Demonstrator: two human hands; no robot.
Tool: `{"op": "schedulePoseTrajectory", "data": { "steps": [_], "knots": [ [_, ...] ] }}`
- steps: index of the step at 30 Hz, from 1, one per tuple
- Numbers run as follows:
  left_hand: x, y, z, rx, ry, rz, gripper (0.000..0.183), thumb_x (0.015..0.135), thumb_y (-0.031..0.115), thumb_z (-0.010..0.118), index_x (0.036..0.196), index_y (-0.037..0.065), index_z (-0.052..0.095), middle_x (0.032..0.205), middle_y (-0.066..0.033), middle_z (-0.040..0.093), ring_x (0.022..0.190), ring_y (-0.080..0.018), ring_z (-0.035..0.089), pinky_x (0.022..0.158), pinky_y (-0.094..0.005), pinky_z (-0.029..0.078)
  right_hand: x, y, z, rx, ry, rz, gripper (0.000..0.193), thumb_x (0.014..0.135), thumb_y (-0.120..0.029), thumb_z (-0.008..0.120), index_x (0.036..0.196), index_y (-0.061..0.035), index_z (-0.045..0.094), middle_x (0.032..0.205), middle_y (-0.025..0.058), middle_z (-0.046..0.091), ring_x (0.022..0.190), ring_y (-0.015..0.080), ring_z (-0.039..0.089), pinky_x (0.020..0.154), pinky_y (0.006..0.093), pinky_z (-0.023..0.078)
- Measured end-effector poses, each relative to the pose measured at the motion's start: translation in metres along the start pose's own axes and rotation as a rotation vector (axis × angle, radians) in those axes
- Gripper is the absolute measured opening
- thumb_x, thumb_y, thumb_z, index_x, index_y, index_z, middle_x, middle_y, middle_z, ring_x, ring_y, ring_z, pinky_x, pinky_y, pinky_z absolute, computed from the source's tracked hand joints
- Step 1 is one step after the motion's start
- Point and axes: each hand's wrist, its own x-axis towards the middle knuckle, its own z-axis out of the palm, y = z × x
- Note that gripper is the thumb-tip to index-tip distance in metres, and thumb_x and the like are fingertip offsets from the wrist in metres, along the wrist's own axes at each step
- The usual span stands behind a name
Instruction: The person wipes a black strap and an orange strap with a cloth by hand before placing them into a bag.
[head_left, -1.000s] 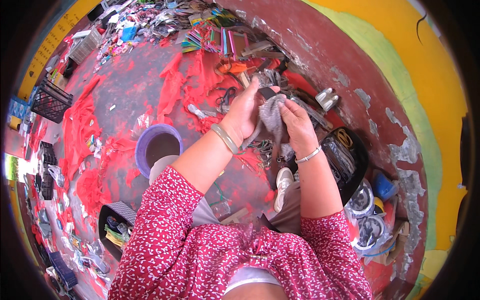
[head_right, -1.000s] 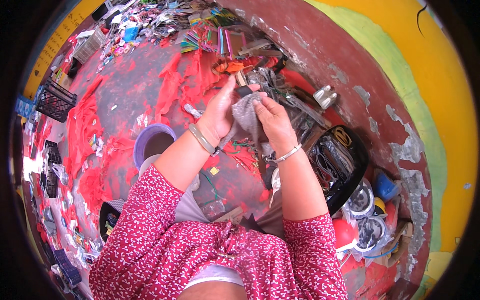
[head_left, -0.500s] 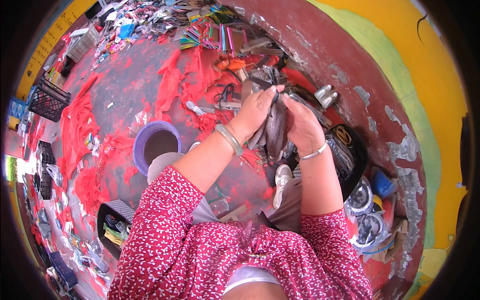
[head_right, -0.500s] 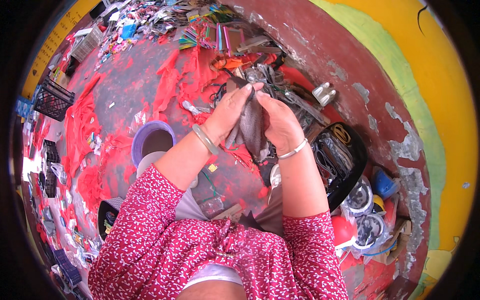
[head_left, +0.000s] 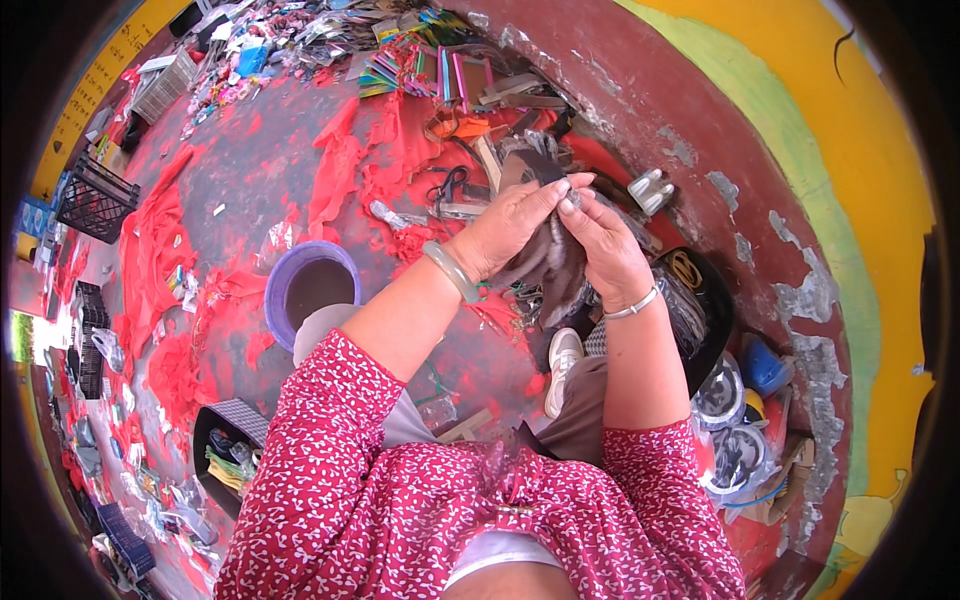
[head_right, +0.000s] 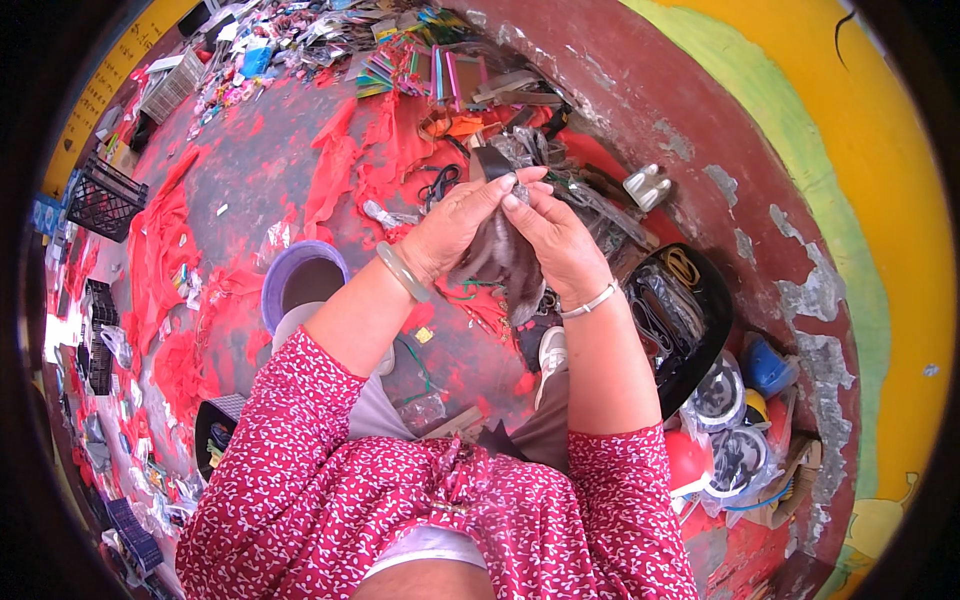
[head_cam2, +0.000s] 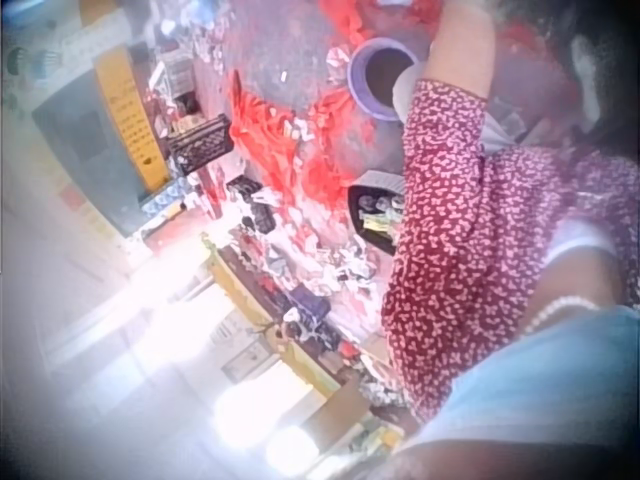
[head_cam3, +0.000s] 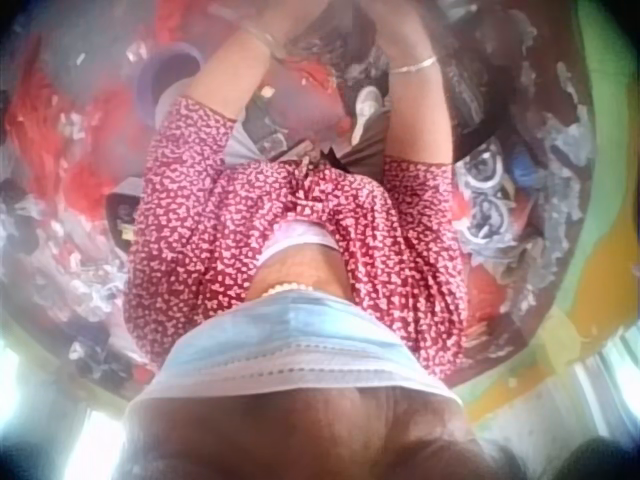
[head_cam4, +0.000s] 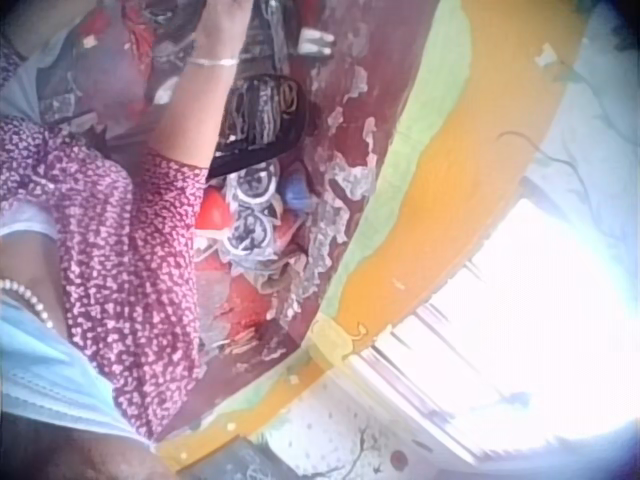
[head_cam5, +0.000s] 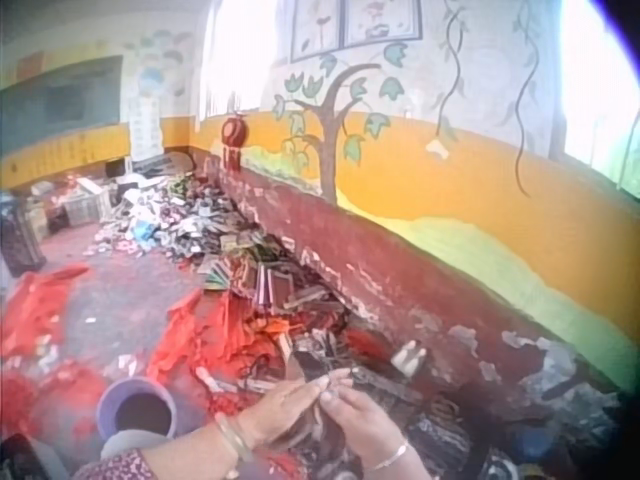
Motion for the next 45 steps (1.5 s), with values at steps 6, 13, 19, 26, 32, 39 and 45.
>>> {"op": "schedulePoseTrajectory", "data": {
  "steps": [6, 13, 19, 26, 32, 39, 45],
  "knots": [
    [0.006, 0.004, 0.007, -0.397, 0.180, -0.255, 0.055, 0.092, 0.046, 0.036, 0.113, -0.003, 0.050, 0.103, -0.0136, 0.059, 0.093, -0.0202, 0.058, 0.084, -0.0336, 0.046, 0.011, 0.022, 0.009, -0.198, 0.107, -0.032, 0.022, 0.089, -0.018, 0.054, 0.098, 0.0010, 0.059, 0.085, 0.0024, 0.059, 0.076, 0.0076, 0.054, 0.064, 0.0214, 0.044],
    [0.009, 0.014, -0.005, -0.266, 0.297, -0.092, 0.056, 0.093, 0.042, 0.032, 0.107, -0.009, 0.051, 0.106, -0.0197, 0.058, 0.096, -0.0234, 0.057, 0.085, -0.0344, 0.046, 0.015, 0.015, 0.016, -0.054, -0.001, 0.132, 0.020, 0.088, -0.017, 0.055, 0.096, 0.0009, 0.060, 0.083, 0.0017, 0.060, 0.073, 0.0076, 0.055, 0.064, 0.0219, 0.045],
    [0.008, 0.031, -0.009, -0.208, 0.349, -0.013, 0.051, 0.094, 0.037, 0.031, 0.105, -0.007, 0.053, 0.102, -0.0208, 0.061, 0.097, -0.0225, 0.058, 0.079, -0.0279, 0.044, 0.009, 0.019, 0.008, -0.107, -0.054, 0.211, 0.016, 0.087, -0.017, 0.056, 0.089, -0.0011, 0.060, 0.077, 0.0028, 0.063, 0.065, 0.0090, 0.058, 0.059, 0.0223, 0.048],
    [0.010, 0.046, -0.035, -0.236, 0.462, 0.080, 0.048, 0.094, 0.032, 0.027, 0.100, -0.007, 0.055, 0.097, -0.0208, 0.063, 0.090, -0.0243, 0.061, 0.079, -0.0303, 0.044, -0.007, 0.014, 0.013, -0.326, -0.063, 0.278, 0.016, 0.087, -0.017, 0.056, 0.084, -0.0023, 0.060, 0.069, 0.0003, 0.060, 0.062, 0.0070, 0.056, 0.055, 0.0212, 0.045],
    [0.013, 0.061, -0.055, -0.387, 0.567, 0.122, 0.046, 0.094, 0.030, 0.025, 0.099, -0.006, 0.054, 0.098, -0.0202, 0.062, 0.093, -0.0274, 0.060, 0.078, -0.0332, 0.047, -0.033, 0.011, 0.000, -0.640, -0.043, 0.229, 0.021, 0.088, -0.019, 0.056, 0.077, -0.0013, 0.058, 0.064, -0.0074, 0.047, 0.059, 0.0029, 0.039, 0.052, 0.0212, 0.034],
    [0.013, 0.079, -0.074, -0.523, 0.695, 0.199, 0.045, 0.094, 0.026, 0.024, 0.094, -0.007, 0.054, 0.092, -0.0224, 0.063, 0.086, -0.0286, 0.062, 0.074, -0.0311, 0.044, -0.081, -0.032, 0.002, -0.822, 0.043, 0.356, 0.020, 0.086, -0.017, 0.056, 0.081, 0.0018, 0.059, 0.066, -0.0048, 0.050, 0.064, 0.0038, 0.042, 0.056, 0.0222, 0.038],
    [0.021, 0.093, -0.073, -0.487, 0.666, 0.423, 0.047, 0.093, 0.030, 0.025, 0.100, -0.007, 0.052, 0.098, -0.0231, 0.061, 0.096, -0.0295, 0.058, 0.079, -0.0344, 0.046, -0.114, -0.083, -0.005, -1.023, 0.026, 0.328, 0.019, 0.084, -0.017, 0.057, 0.077, 0.0009, 0.057, 0.064, -0.0036, 0.047, 0.060, 0.0044, 0.041, 0.051, 0.0245, 0.037]
  ]
}}
